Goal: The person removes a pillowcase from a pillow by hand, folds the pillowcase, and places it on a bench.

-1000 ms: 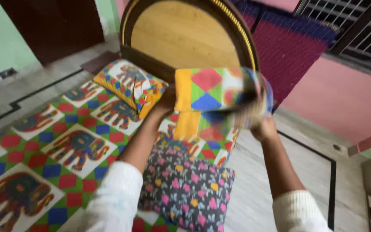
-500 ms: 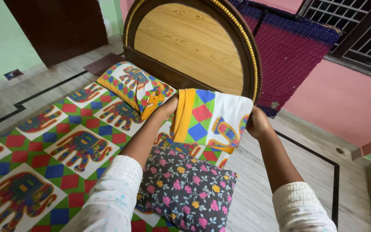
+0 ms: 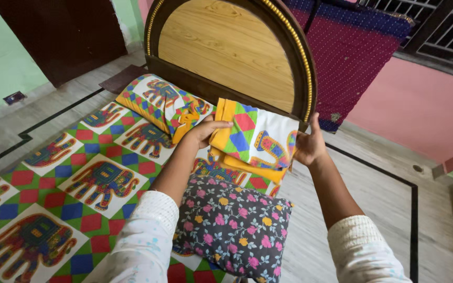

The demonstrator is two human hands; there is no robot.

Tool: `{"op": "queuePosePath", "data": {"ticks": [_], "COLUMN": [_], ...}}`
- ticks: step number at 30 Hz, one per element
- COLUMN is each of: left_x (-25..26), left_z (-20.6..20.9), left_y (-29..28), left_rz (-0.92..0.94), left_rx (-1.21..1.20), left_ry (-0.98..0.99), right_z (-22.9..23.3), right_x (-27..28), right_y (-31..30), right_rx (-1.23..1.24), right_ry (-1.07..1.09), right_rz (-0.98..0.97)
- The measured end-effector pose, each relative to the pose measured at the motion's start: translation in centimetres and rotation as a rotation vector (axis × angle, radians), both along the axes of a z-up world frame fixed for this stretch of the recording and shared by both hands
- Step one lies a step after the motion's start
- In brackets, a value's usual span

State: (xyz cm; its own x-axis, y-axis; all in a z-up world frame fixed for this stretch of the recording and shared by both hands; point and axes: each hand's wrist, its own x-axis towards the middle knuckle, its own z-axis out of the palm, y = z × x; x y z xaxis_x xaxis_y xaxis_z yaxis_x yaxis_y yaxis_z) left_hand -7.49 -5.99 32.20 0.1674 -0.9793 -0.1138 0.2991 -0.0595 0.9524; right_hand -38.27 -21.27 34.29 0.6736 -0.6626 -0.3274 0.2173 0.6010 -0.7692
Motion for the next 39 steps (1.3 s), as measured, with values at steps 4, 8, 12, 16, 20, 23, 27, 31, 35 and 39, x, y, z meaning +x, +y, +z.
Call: {"op": "queuePosePath", "data": {"ticks": [4,8,12,16,20,23,27,31,35,39], "left_x": [1.0,1.5,-0.3,-4.4,-6.5,-6.6,-5.4,-5.9,-7.1,-10.2], "left_z": [-2.3,-5.4,-7.2,-7.5,-9.5,-13.1,-17.3,-18.7,-17.7,-16.0], "left_y": [0.1,1.2,3.2,5.6,7.2,9.2,9.7,9.0,7.8,5.6], "left_rz": [-0.029,-0.033,-0.073,-0.032,-0.023,-0.118,-0.283,-0.117,-0.227,-0.301], "left_rx": [0.002,0.145,-0.012,-0.245,0.042,0.225,0.276,0.2,0.253,0.165], "left_ry": [0.072,0.118,0.3,0.646,0.583,0.474,0.302,0.367,0.408,0.291], "right_z": [-2.9,-4.0,-0.3,-0.3,-9.4,-16.4,-18.1,-14.0,-11.9,-11.4], "right_x": [-0.9,-1.2,-1.6,-2.7,-4.7,-6.9,-7.7,-8.0,-9.1,-12.8], "right_y": [0.9,0.4,2.3,4.2,4.4,4.1,6.0,9.9,12.1,12.8], "right_rx": [-0.205,-0.338,-0.204,0.056,0.042,-0.02,-0.093,0.023,0.028,-0.002], "right_ry": [0.023,0.133,-0.051,-0.128,0.031,0.096,0.228,-0.007,0.027,-0.003], "right_rz": [0.239,0.214,0.196,0.194,0.403,0.407,0.248,0.211,0.16,0.049]}}
